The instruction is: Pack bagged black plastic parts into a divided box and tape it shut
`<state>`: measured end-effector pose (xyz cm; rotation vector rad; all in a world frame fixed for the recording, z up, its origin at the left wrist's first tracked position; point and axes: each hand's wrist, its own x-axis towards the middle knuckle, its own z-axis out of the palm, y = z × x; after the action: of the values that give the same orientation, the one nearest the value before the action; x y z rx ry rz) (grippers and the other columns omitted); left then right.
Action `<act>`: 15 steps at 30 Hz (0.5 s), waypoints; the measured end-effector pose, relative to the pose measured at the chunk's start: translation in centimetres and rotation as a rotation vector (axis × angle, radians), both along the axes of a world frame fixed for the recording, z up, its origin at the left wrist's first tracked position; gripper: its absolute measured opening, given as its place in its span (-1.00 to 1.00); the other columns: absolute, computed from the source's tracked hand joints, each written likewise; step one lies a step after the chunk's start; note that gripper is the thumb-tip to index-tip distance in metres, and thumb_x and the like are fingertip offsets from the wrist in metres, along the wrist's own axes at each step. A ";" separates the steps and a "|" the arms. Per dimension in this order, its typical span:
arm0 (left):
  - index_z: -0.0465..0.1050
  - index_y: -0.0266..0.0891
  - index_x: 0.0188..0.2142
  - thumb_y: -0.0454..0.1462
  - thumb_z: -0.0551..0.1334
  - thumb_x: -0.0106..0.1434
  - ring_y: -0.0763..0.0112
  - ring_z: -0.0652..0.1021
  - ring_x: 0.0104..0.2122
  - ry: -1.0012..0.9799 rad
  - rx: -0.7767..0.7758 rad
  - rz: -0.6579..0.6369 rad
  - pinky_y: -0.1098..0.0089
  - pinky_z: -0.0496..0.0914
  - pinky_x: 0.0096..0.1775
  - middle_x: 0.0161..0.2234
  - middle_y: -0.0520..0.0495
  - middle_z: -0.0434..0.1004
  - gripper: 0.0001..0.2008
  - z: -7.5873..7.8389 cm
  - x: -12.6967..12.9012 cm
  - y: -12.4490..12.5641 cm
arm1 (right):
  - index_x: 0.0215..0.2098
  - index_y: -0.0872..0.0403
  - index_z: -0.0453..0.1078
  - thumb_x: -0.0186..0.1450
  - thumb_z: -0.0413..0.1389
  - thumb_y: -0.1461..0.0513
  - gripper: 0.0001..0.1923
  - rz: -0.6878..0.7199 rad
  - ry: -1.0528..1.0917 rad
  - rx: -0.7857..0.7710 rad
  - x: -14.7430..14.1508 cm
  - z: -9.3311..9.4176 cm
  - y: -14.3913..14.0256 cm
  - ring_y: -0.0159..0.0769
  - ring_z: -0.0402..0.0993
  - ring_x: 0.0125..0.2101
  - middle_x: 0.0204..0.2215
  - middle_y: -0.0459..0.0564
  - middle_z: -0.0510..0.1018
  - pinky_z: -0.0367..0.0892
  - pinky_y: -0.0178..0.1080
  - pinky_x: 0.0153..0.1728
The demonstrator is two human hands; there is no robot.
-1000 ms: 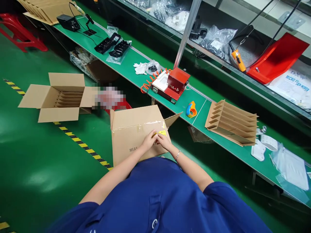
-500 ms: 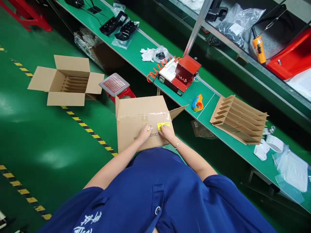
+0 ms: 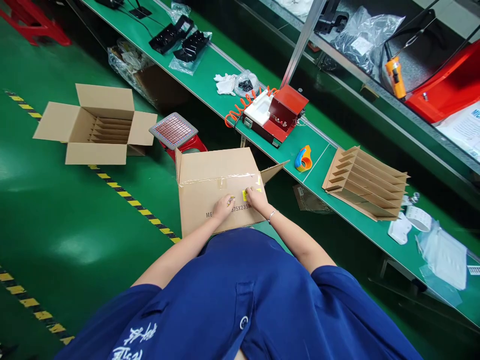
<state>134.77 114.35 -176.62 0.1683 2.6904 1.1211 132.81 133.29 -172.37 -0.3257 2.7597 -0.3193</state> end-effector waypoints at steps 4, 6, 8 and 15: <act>0.53 -0.15 -0.08 -0.23 0.12 0.33 0.17 0.60 -0.13 0.014 -0.019 -0.013 0.31 0.42 -0.11 -0.11 -0.15 0.65 -0.74 -0.1 0.0 0.0 | 0.04 -0.01 0.42 0.41 -0.03 0.33 -0.69 0.077 0.025 -0.102 -1.4 -0.1 0.9 -0.21 0.43 -0.05 0.01 0.06 0.48 0.33 -0.29 -0.19; 0.53 -0.16 -0.07 -0.24 0.12 0.33 0.17 0.60 -0.12 0.015 -0.026 -0.015 0.31 0.42 -0.11 -0.11 -0.16 0.64 -0.73 -0.2 0.1 0.1 | -0.01 -0.02 0.45 0.38 0.00 0.34 -0.70 0.109 0.024 -0.136 -2.0 -0.2 1.2 -0.22 0.42 -0.06 -0.03 0.02 0.49 0.31 -0.31 -0.17; 0.53 -0.17 -0.06 -0.24 0.12 0.33 0.16 0.60 -0.11 0.012 -0.029 -0.020 0.31 0.42 -0.10 -0.10 -0.17 0.64 -0.73 -0.1 0.1 0.1 | -0.05 0.00 0.46 0.38 0.00 0.33 -0.73 0.125 0.020 -0.158 -2.4 -0.4 1.4 -0.24 0.43 -0.11 -0.07 0.02 0.50 0.30 -0.31 -0.18; 0.53 -0.16 -0.07 -0.25 0.12 0.33 0.15 0.60 -0.10 0.007 -0.026 -0.029 0.31 0.41 -0.10 -0.08 -0.15 0.64 -0.73 0.4 0.1 0.2 | -0.16 0.04 0.48 0.35 0.04 0.33 -0.81 0.146 -0.001 -0.182 -2.9 -0.6 1.8 -0.28 0.42 -0.20 -0.11 0.03 0.50 0.28 -0.32 -0.22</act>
<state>134.91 114.54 -176.25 0.2072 2.6986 1.0784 129.87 135.11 -172.96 -0.5696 2.6924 -0.5331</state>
